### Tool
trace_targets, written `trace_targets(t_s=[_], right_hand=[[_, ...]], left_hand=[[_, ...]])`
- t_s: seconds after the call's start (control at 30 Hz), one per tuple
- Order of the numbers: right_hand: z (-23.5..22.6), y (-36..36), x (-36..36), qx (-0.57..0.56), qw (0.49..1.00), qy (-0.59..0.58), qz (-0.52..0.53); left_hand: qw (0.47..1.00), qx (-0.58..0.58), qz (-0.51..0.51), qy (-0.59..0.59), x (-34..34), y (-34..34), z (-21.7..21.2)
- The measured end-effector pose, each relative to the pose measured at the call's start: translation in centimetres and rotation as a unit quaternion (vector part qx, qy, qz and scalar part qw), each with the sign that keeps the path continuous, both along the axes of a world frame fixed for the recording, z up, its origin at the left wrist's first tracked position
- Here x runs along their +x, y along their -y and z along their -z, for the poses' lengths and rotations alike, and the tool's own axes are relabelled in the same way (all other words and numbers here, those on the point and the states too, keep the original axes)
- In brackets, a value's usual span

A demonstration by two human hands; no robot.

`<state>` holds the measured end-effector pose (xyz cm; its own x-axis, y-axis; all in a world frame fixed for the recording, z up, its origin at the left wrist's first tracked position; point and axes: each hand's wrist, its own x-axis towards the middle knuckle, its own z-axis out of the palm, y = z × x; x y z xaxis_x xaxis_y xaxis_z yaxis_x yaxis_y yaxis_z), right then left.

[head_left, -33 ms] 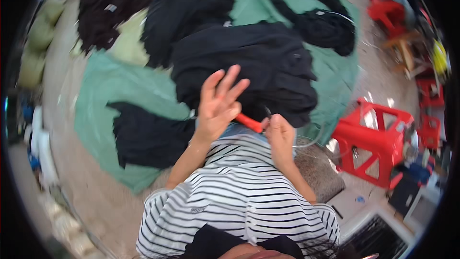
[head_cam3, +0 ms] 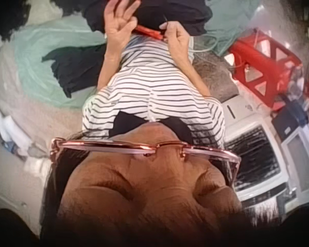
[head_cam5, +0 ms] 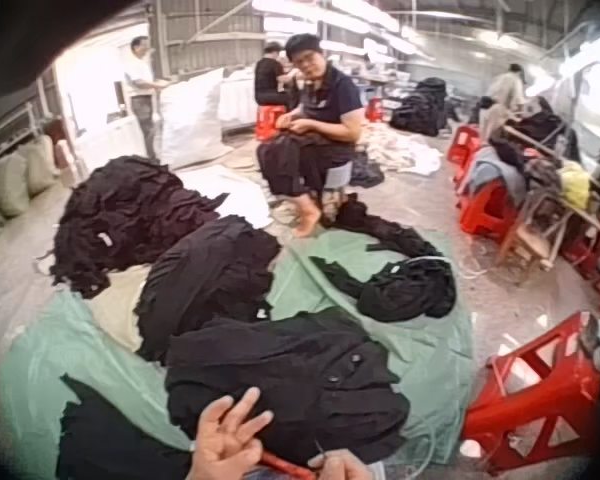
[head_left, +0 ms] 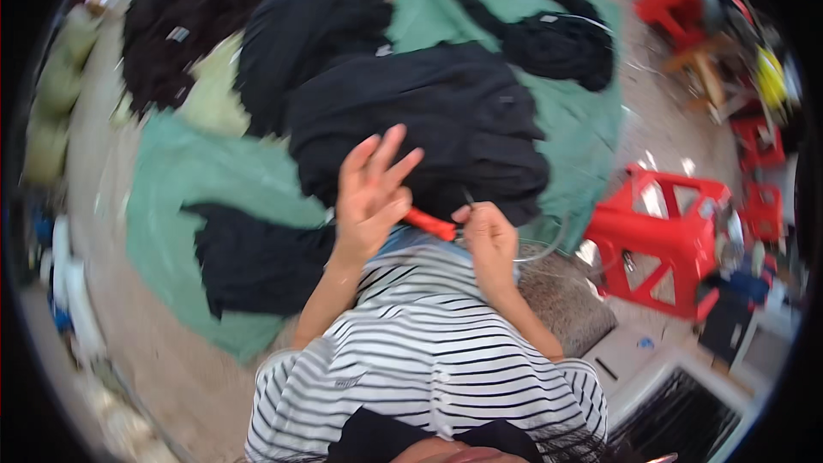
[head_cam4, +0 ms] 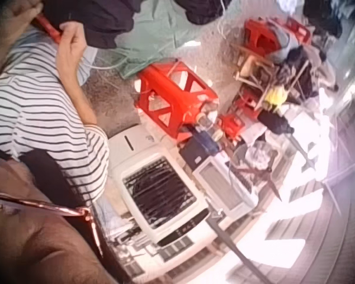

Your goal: Trimming excess threads and finishing black fabric garments using scissors.

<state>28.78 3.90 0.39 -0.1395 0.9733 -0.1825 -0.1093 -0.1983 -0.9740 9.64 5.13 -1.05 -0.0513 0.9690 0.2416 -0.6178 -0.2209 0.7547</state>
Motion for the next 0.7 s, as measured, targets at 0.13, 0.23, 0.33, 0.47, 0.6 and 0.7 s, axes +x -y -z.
trace_targets(t_s=[0.13,0.23,0.33,0.47,0.6,0.7], right_hand=[[0.6,-3.5,4.1,0.176,0.941,0.213,0.197],[-0.8,-5.8,11.9,0.215,0.812,0.43,0.33],[-1.6,-6.3,22.3,0.244,0.639,0.554,0.475],[-0.6,-6.3,34.8,0.125,0.521,0.688,0.49],[1.1,-6.6,45.1,0.138,0.425,0.792,0.417],[0.2,-5.5,50.6,0.026,0.424,0.854,0.301]], left_hand=[[0.987,-0.037,-0.048,-0.149,-0.2,0.5,0.1],[0.986,-0.041,-0.035,-0.157,-0.9,0.3,1.0],[0.979,-0.063,-0.005,-0.195,-0.9,-0.2,-0.1],[0.985,-0.046,0.023,-0.163,-0.5,-0.7,-1.7],[0.991,-0.036,0.012,-0.127,-1.3,-0.3,-2.1],[0.996,-0.048,-0.008,-0.068,-1.2,-0.5,-3.0]])
